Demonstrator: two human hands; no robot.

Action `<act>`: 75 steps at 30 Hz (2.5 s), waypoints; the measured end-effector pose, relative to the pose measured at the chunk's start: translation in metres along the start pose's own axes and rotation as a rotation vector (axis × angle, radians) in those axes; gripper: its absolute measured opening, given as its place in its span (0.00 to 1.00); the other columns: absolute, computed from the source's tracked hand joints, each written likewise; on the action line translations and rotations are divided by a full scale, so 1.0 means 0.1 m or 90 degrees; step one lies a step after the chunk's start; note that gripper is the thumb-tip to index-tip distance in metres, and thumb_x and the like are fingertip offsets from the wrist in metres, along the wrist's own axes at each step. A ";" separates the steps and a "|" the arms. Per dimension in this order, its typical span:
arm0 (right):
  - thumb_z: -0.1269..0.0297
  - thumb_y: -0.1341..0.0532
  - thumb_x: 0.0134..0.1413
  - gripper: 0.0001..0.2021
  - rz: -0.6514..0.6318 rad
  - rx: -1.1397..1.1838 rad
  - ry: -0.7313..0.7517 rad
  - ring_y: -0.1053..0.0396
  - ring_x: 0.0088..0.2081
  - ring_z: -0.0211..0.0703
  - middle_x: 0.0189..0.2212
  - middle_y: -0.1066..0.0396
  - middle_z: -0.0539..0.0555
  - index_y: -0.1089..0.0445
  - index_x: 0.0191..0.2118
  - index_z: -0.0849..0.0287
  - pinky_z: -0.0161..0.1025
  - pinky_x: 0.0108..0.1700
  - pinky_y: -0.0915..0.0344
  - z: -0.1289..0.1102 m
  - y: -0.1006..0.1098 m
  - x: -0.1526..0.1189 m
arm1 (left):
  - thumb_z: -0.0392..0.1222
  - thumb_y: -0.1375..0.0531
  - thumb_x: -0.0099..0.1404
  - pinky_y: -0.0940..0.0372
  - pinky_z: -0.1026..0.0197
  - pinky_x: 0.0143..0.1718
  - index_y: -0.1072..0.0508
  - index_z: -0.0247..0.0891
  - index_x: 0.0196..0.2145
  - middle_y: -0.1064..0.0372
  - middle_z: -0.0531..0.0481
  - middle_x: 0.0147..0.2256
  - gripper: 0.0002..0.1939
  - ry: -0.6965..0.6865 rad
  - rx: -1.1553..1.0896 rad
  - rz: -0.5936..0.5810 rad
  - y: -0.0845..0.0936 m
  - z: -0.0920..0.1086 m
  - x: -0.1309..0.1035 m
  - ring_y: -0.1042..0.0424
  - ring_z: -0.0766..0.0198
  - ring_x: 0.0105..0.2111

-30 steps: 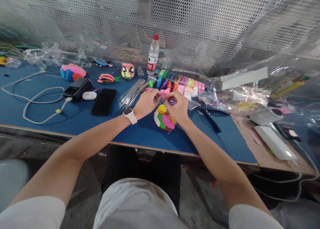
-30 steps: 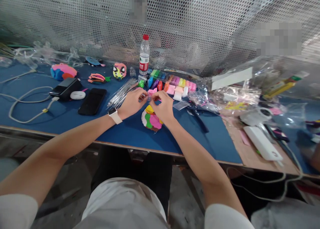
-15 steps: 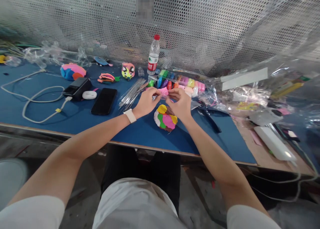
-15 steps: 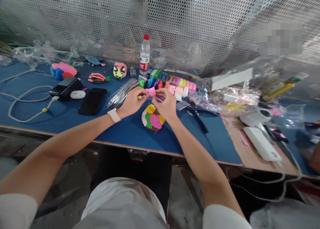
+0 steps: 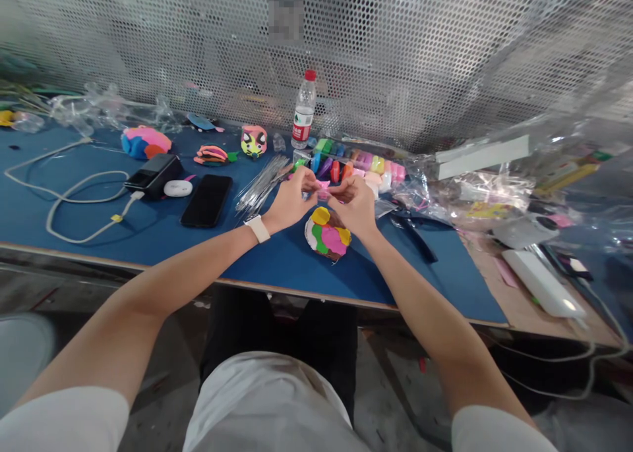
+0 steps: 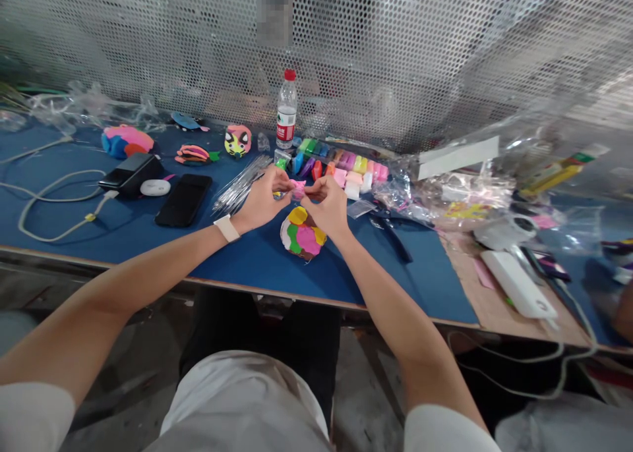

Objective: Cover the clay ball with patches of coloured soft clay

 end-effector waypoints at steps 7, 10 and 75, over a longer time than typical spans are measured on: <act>0.55 0.24 0.57 0.19 -0.018 -0.048 0.039 0.15 0.39 0.49 0.36 0.17 0.48 0.35 0.41 0.48 0.53 0.48 0.14 0.01 -0.03 -0.01 | 0.31 0.32 0.73 0.19 0.54 0.51 0.31 0.44 0.50 0.15 0.48 0.45 0.15 -0.028 0.080 -0.042 0.01 0.01 0.02 0.12 0.58 0.48; 0.60 0.28 0.58 0.15 -0.041 -0.062 0.057 0.14 0.41 0.49 0.35 0.19 0.46 0.35 0.43 0.48 0.52 0.48 0.15 -0.01 -0.05 -0.01 | 0.30 0.32 0.74 0.21 0.56 0.47 0.29 0.43 0.50 0.16 0.49 0.42 0.14 -0.060 0.104 -0.063 0.02 0.04 0.04 0.13 0.58 0.44; 0.60 0.20 0.54 0.27 -0.214 0.105 -0.130 0.35 0.25 0.35 0.38 0.22 0.50 0.42 0.42 0.49 0.33 0.21 0.41 -0.16 -0.09 0.09 | 0.30 0.34 0.77 0.29 0.50 0.60 0.18 0.41 0.45 0.12 0.49 0.45 0.07 -0.126 0.285 -0.146 0.15 0.19 0.22 0.14 0.56 0.46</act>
Point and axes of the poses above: each hand's wrist, its own x-axis towards the middle knuckle, its own y-axis out of the back of the hand, z = x × y, the point moved 5 cm from there along x, towards the middle knuckle
